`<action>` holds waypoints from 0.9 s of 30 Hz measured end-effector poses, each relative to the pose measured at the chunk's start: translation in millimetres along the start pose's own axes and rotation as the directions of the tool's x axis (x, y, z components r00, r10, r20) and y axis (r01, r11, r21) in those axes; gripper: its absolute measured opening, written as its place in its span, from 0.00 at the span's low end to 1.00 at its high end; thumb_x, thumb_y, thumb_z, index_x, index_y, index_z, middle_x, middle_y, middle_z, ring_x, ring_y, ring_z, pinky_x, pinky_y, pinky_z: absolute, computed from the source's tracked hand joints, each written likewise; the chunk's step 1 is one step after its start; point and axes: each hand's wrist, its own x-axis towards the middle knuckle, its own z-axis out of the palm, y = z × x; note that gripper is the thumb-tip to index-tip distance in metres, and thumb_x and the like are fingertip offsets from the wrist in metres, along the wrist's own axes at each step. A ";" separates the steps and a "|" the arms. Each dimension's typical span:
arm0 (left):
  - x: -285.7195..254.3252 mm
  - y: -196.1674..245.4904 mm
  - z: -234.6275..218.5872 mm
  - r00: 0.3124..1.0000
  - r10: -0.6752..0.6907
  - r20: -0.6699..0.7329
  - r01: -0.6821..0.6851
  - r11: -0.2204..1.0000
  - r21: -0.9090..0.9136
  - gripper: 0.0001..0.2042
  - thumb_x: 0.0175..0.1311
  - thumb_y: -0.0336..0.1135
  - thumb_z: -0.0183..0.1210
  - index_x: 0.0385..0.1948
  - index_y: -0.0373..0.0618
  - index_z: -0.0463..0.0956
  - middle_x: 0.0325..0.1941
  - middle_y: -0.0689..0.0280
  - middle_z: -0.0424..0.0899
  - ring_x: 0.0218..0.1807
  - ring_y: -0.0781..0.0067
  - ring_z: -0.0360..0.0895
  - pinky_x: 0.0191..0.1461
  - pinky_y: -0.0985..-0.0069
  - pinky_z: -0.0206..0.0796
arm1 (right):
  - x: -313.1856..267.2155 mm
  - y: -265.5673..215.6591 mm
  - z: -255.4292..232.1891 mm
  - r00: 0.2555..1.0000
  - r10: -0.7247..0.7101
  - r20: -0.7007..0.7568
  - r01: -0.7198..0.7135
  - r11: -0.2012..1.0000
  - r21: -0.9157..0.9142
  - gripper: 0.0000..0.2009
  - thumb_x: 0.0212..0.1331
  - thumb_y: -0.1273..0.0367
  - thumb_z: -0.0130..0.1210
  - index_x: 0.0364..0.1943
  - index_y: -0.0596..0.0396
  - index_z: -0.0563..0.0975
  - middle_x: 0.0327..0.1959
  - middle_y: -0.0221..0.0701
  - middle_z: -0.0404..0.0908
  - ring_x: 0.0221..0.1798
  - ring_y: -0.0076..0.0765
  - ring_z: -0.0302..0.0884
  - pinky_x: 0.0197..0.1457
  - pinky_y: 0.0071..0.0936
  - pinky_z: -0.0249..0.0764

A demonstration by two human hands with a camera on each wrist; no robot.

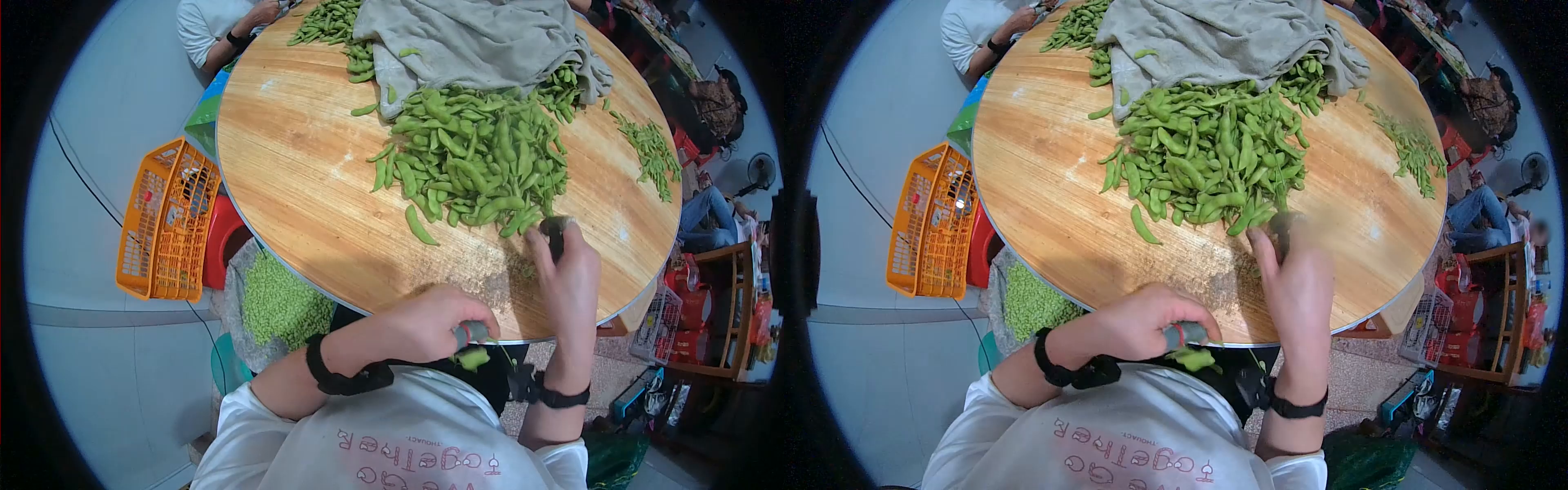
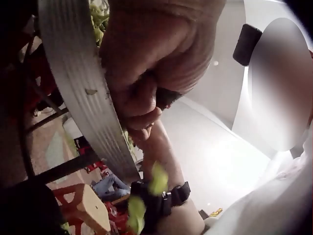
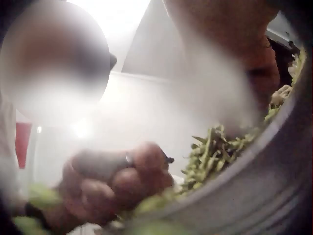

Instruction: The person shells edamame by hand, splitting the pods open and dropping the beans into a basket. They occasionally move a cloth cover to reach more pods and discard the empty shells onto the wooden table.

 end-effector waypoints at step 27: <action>20.6 -2.8 14.4 0.769 -0.175 -0.614 -0.185 0.860 -0.476 0.06 0.58 0.30 0.54 0.36 0.42 0.73 0.27 0.72 0.76 0.24 0.89 0.65 0.25 0.91 0.54 | -51.0 -4.8 -1.2 0.721 -0.023 0.693 -0.672 0.222 0.707 0.07 0.64 0.69 0.40 0.34 0.58 0.68 0.17 0.23 0.64 0.16 0.13 0.52 0.16 0.12 0.50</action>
